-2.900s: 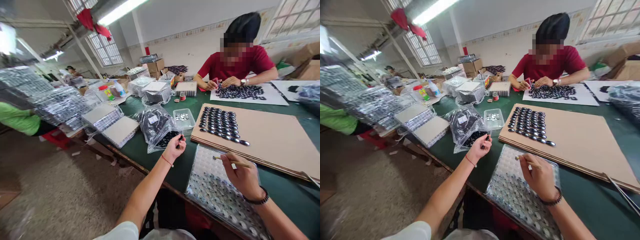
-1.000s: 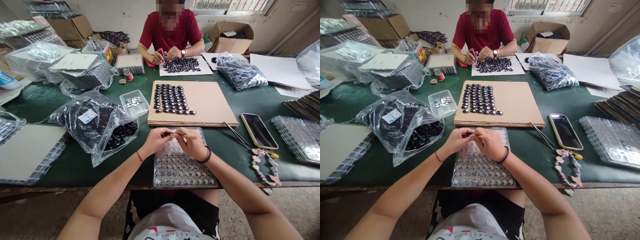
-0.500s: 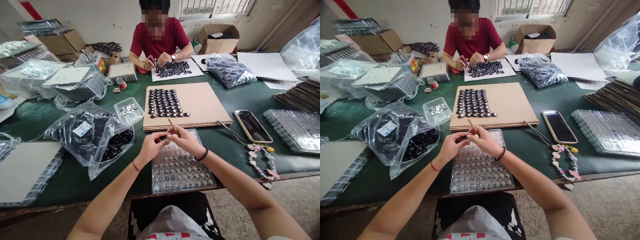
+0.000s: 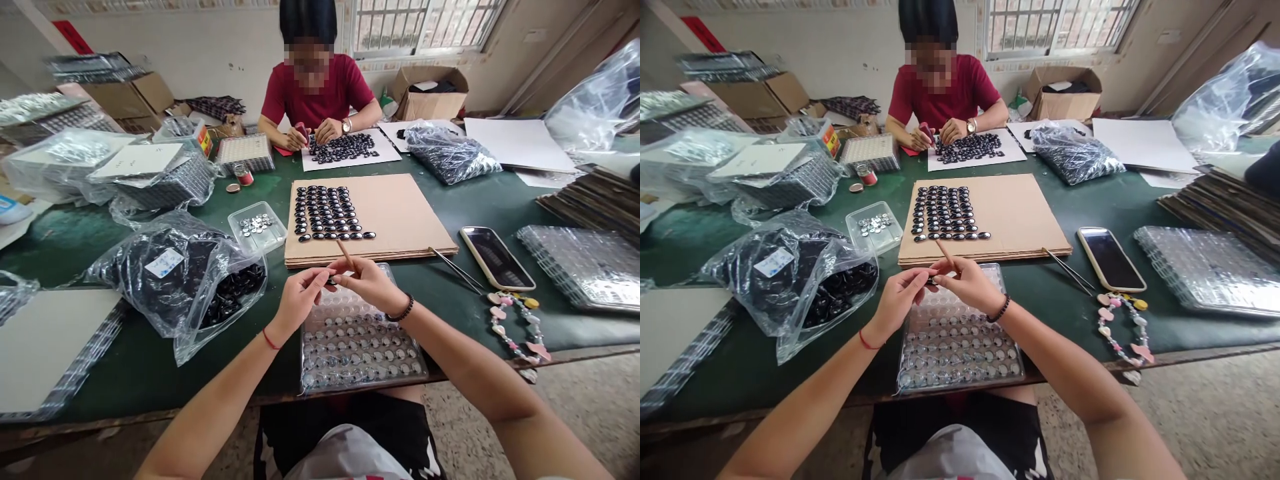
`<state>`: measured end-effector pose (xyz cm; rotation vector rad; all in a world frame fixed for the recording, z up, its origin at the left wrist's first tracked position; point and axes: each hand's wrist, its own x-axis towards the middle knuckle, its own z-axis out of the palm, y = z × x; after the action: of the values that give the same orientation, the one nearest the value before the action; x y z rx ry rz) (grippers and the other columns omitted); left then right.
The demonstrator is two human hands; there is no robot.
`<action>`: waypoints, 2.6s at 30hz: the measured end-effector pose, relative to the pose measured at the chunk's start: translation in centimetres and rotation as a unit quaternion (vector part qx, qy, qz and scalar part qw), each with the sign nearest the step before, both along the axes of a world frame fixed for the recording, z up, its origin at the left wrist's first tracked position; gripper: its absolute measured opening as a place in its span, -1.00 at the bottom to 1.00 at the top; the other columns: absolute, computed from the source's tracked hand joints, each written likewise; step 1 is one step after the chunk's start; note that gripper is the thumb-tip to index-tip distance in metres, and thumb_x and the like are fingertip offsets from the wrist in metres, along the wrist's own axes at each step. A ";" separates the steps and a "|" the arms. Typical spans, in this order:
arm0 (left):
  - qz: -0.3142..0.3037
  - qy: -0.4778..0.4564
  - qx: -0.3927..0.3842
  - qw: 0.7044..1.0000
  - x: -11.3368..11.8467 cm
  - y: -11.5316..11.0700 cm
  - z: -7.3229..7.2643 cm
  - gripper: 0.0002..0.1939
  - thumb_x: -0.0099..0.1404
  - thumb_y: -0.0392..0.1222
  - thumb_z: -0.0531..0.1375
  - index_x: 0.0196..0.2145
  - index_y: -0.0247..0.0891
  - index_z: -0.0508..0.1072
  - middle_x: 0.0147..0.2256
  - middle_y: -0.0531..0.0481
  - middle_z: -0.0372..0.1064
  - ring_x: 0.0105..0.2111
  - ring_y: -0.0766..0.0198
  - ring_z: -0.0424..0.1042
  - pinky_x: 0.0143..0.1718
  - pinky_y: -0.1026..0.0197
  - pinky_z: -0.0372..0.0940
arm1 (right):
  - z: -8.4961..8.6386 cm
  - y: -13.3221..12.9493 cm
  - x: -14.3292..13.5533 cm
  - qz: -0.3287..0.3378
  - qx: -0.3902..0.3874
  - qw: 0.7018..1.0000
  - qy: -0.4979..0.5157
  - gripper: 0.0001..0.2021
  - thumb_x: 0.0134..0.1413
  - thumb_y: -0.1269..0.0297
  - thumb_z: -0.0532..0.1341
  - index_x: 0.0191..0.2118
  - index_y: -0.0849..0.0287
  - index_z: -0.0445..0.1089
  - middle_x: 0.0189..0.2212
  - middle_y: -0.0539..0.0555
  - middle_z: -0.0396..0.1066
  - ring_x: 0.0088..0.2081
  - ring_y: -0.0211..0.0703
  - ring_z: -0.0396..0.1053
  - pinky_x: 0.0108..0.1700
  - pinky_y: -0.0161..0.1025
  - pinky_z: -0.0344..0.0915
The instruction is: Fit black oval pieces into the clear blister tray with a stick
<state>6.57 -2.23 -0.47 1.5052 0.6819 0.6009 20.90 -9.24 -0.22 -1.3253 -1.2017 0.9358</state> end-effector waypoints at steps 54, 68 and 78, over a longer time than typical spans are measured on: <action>-0.031 0.071 0.060 0.995 -0.7 2.0 0.2 -0.68 0.10 0.06 0.15 -0.51 -0.30 0.31 -0.67 0.14 0.18 -0.71 0.47 0.16 -0.68 0.40 0.06 | 2.0 -1.2 -0.1 -0.016 0.154 0.920 -0.360 -0.76 0.17 0.26 0.02 -0.43 0.24 0.30 -0.60 -0.01 0.30 -0.60 -0.36 0.14 -0.51 -0.39 0.05; -0.091 0.243 0.459 0.849 -0.9 1.1 -0.5 -0.67 0.30 -0.04 -0.07 -0.11 -0.12 0.37 -0.20 0.04 0.43 -0.26 0.26 0.42 -0.28 0.30 0.22 | -0.6 -2.1 0.0 -0.085 0.205 0.895 -0.388 -0.84 0.15 0.32 0.05 -0.41 0.21 0.29 -0.56 0.01 0.34 -0.54 -0.32 0.22 -0.46 -0.35 0.09; -0.076 0.235 0.391 0.886 -0.5 1.0 -0.6 -0.66 0.29 -0.03 -0.09 -0.41 -0.25 0.36 -0.51 0.05 0.34 -0.50 0.32 0.30 -0.47 0.31 0.09 | -0.6 -2.0 -0.1 -0.095 0.214 0.895 -0.380 -0.83 0.15 0.33 0.03 -0.42 0.21 0.28 -0.55 0.01 0.34 -0.54 -0.31 0.22 -0.46 -0.35 0.09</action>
<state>6.03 -1.23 -1.05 2.4925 0.7089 0.3972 20.78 -11.23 -0.80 -1.4409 -1.6988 -0.0441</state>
